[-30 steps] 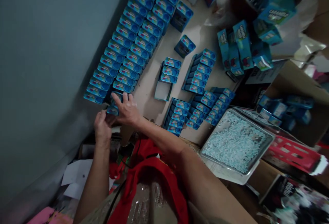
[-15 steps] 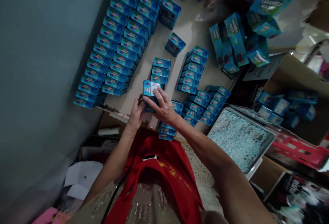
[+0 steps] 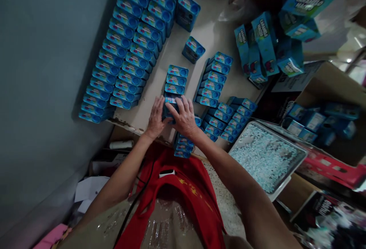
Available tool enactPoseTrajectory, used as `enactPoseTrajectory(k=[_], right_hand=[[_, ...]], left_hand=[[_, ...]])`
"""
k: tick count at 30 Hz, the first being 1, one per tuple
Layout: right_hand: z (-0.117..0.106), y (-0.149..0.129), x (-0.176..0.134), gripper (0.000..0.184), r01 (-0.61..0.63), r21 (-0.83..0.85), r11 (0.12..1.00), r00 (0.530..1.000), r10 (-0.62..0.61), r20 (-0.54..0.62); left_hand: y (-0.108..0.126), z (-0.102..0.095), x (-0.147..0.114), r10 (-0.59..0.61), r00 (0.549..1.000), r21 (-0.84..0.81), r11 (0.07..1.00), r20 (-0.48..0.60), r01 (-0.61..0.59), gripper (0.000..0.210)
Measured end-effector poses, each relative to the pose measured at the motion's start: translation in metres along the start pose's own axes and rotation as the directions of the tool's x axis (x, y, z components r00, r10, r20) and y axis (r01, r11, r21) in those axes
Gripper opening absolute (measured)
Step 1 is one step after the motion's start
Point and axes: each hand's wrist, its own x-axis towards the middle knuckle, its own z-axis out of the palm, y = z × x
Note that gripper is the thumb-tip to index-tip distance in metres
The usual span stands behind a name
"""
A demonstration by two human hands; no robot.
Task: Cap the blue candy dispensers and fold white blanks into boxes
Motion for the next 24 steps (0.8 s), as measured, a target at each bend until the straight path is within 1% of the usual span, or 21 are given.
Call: enactPoseTrajectory(k=[1, 3, 6, 9, 11, 15, 17, 19, 21, 22, 24], right_hand=[[-0.002, -0.001, 0.002, 0.077, -0.017, -0.006, 1.0, 1.0, 0.017, 0.011], [-0.005, -0.003, 0.004, 0.08, -0.032, -0.006, 0.999, 0.999, 0.032, 0.022], [-0.002, -0.005, 0.009, 0.074, -0.045, 0.019, 0.999, 0.998, 0.045, 0.033], [0.003, -0.006, 0.014, 0.071, -0.058, 0.024, 0.998, 0.997, 0.056, 0.056], [0.004, -0.006, 0.017, 0.073, -0.045, 0.01, 0.999, 0.996, 0.045, 0.076], [0.001, -0.005, 0.022, 0.082, -0.029, -0.018, 0.999, 0.995, 0.03, 0.092], [-0.004, -0.003, 0.024, 0.087, -0.009, -0.007, 1.0, 0.996, 0.009, 0.09], [-0.011, 0.001, 0.023, 0.091, 0.023, 0.044, 0.999, 0.997, -0.026, 0.07], [-0.019, 0.007, 0.018, 0.087, 0.018, 0.134, 0.991, 1.0, -0.02, 0.018], [-0.023, 0.012, 0.014, 0.082, -0.014, 0.19, 0.982, 1.0, 0.017, -0.017], [-0.029, 0.022, 0.008, 0.068, -0.121, 0.308, 0.944, 0.984, 0.156, -0.09]], left_hand=[[0.0, 0.001, 0.005, 0.002, 1.0, -0.046, 0.999, 0.029, 0.0, 0.093], [0.001, 0.003, 0.013, -0.062, 0.998, -0.178, 0.982, 0.031, 0.067, 0.087], [0.003, 0.005, 0.02, -0.215, 0.975, -0.341, 0.921, -0.051, 0.185, 0.077], [0.004, 0.007, 0.023, -0.31, 0.945, -0.417, 0.877, -0.109, 0.239, 0.08], [0.005, 0.009, 0.024, -0.352, 0.929, -0.446, 0.854, -0.115, 0.268, 0.084], [0.008, 0.006, 0.028, -0.424, 0.903, -0.486, 0.805, -0.07, 0.34, 0.082], [0.01, -0.001, 0.032, -0.47, 0.882, -0.549, 0.748, -0.042, 0.373, 0.082], [0.011, -0.01, 0.037, -0.518, 0.855, -0.632, 0.664, -0.003, 0.4, 0.086], [0.011, -0.02, 0.04, -0.544, 0.839, -0.681, 0.607, 0.022, 0.411, 0.088], [0.01, -0.025, 0.039, -0.547, 0.837, -0.685, 0.602, 0.018, 0.409, 0.086], [0.011, -0.029, 0.033, -0.565, 0.825, -0.666, 0.626, -0.028, 0.405, 0.081]])
